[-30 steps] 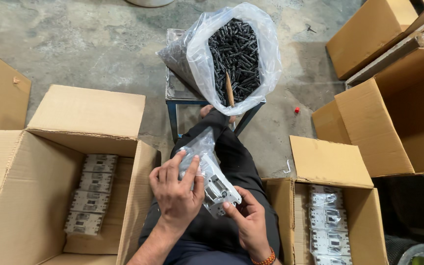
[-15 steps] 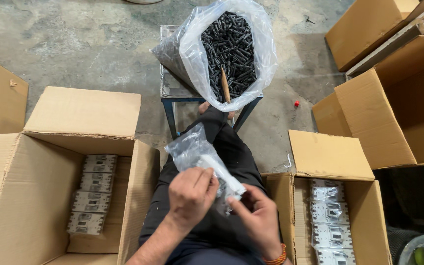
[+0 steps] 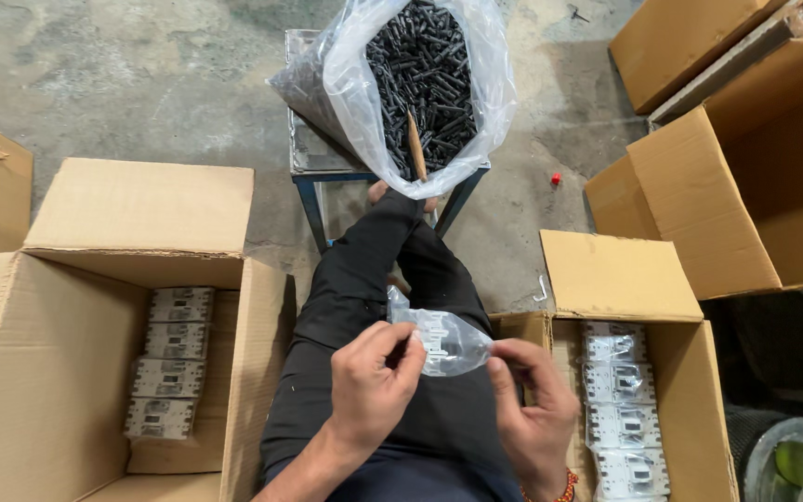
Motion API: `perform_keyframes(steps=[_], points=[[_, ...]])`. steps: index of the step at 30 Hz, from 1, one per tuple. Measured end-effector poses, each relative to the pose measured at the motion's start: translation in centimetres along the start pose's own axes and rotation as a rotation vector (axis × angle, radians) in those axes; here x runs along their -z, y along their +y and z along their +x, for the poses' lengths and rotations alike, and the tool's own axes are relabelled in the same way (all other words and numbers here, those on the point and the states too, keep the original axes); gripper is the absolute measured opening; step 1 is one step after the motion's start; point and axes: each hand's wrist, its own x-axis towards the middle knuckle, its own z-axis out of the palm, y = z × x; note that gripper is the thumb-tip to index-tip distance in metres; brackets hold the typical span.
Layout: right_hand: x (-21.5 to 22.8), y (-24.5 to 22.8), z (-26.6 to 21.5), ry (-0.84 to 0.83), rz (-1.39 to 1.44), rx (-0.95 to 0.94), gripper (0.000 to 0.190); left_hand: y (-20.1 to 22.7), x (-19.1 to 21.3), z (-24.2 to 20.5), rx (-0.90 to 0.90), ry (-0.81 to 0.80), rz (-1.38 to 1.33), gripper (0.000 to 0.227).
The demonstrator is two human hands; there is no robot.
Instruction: The person sits on a stool and repeatedly takes white electrical components from a cardboard box. They remove each component from its plastic wrapper, insert a small black pin into a slot using a wooden stick, and then place the component back into the wrapper. The wrapped components are then placed into a second cardboard box.
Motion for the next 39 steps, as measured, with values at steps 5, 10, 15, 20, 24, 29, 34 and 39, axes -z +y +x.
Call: perform_keyframes(steps=[5, 10, 15, 20, 24, 29, 34, 39], points=[[-0.5, 0.2, 1.3, -0.157, -0.129, -0.293, 0.032, 1.5, 0.0, 0.1, 0.047, -0.07, -0.054, 0.004], [-0.3, 0.3, 0.2, -0.081, 0.025, -0.025, 0.019, 1.6, 1.3, -0.3, -0.189, -0.034, 0.121, 0.006], [-1.3, 2.4, 1.7, -0.225, 0.059, -0.276, 0.022, 0.4, 1.7, 0.6, -0.233, -0.164, 0.341, 0.008], [-0.9, 4.8, 1.4, -0.188, 0.676, -0.315, 0.044, -0.1, 1.2, -0.7, 0.196, -0.098, 0.001, 0.007], [-0.7, 5.5, 1.5, -0.433, 1.253, -0.382, 0.088, -0.3, -0.1, -1.2, 0.566, -0.135, -0.541, 0.007], [-2.1, 6.2, 0.5, -0.574, 0.879, -0.316, 0.094, 0.0, -0.7, -1.9, 0.651, -0.293, -0.841, 0.005], [-2.6, 7.7, 0.7, -0.574, 0.922, -0.501, 0.043, 1.2, 0.4, -1.9, 0.457, -0.379, -0.691, 0.017], [-4.7, 7.7, 0.1, -0.546, 0.79, -0.53, 0.017, 1.0, 3.1, -1.7, -0.343, -0.384, 0.031, 0.051]])
